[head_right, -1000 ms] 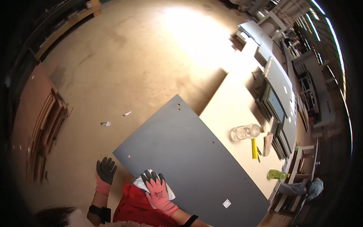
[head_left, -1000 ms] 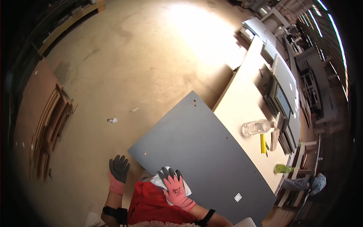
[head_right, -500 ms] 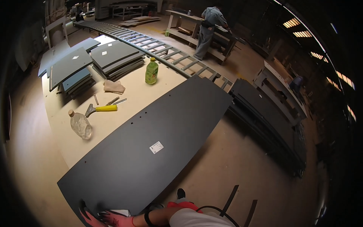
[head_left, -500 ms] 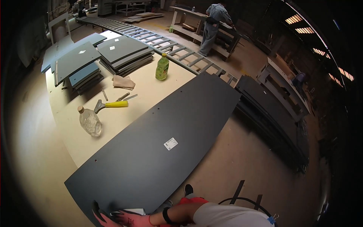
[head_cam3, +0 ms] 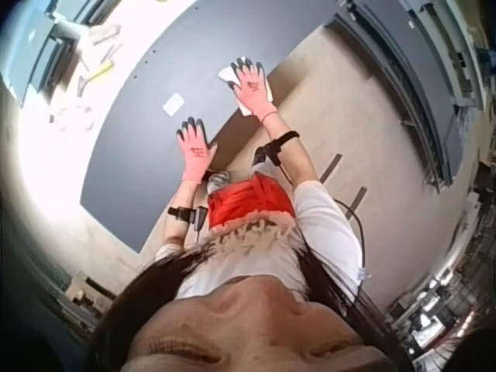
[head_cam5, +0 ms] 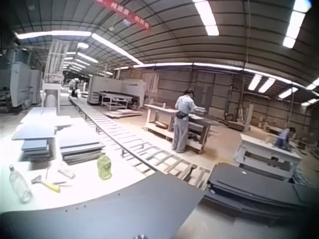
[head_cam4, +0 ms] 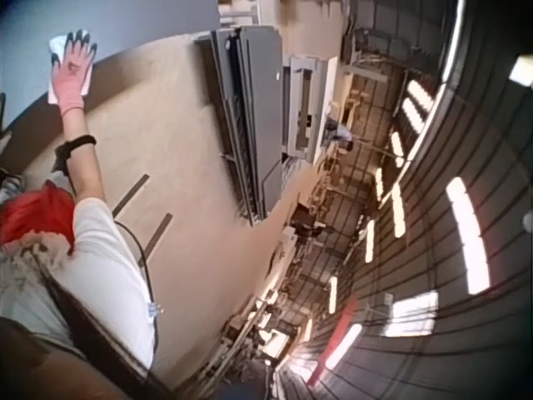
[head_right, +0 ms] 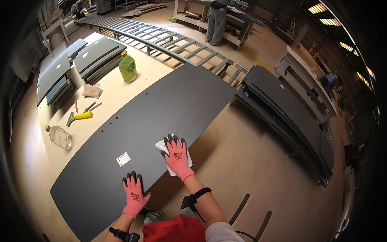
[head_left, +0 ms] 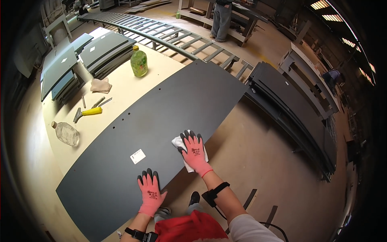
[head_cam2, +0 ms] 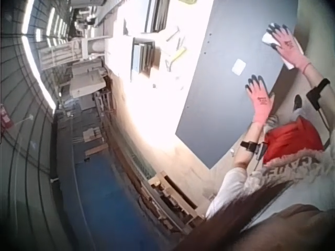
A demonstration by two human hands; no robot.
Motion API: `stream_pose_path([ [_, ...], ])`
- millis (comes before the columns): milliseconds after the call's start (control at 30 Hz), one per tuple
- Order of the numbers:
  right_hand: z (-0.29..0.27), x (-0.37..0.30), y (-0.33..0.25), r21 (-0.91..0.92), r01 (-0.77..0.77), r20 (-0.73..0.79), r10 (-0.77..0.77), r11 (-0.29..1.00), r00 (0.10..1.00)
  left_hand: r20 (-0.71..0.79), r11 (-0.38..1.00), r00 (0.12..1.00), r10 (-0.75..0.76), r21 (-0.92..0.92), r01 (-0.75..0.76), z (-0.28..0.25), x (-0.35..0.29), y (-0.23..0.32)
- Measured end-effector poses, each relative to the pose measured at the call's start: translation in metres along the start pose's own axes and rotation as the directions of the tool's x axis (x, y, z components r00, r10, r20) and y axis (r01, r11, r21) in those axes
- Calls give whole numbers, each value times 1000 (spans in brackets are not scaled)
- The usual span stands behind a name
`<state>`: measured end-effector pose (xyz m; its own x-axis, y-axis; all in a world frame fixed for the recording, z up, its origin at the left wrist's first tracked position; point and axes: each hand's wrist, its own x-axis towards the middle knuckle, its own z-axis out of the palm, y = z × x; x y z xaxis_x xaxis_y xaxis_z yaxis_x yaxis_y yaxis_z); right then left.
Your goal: Clean and inspect furniture panels using a scraper, cloth, and cleaning solution before moving them.
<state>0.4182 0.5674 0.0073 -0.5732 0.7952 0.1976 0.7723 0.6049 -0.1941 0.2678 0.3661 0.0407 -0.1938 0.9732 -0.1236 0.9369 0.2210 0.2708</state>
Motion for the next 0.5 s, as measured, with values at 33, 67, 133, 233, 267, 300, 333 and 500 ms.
stream_pose_path([
  [33, 0, 13, 28, -21, -118, 41, 119, 993, 992, -15, 995, 1000, -27, 94, 29, 2, 10, 5],
  [67, -7, 32, 57, -49, -229, 67, 232, 972, 970, -41, 996, 999, -33, 82, 36, 4, 12, 6],
  [133, -6, 62, 128, -126, -384, -40, 382, 915, 923, -41, 994, 998, -37, 103, 41, 0, 15, 14],
  [233, -8, 111, 172, -142, -525, -52, 523, 839, 850, -45, 994, 999, -29, 108, 34, -2, 26, 23],
  [267, 3, 119, 164, -153, -427, -84, 419, 891, 904, -43, 992, 999, -23, 125, 28, -1, 28, 23],
  [300, 16, 123, 146, -165, -327, -108, 312, 931, 944, -33, 989, 999, -16, 143, 21, -1, 29, 22],
  [333, 17, 119, 111, -138, -166, 29, 171, 977, 985, -4, 991, 998, -67, 118, 67, -3, 27, 20],
  [500, -14, 108, 114, -92, -31, 219, 51, 995, 974, 19, 988, 996, -84, 133, 80, -2, 25, 16],
])
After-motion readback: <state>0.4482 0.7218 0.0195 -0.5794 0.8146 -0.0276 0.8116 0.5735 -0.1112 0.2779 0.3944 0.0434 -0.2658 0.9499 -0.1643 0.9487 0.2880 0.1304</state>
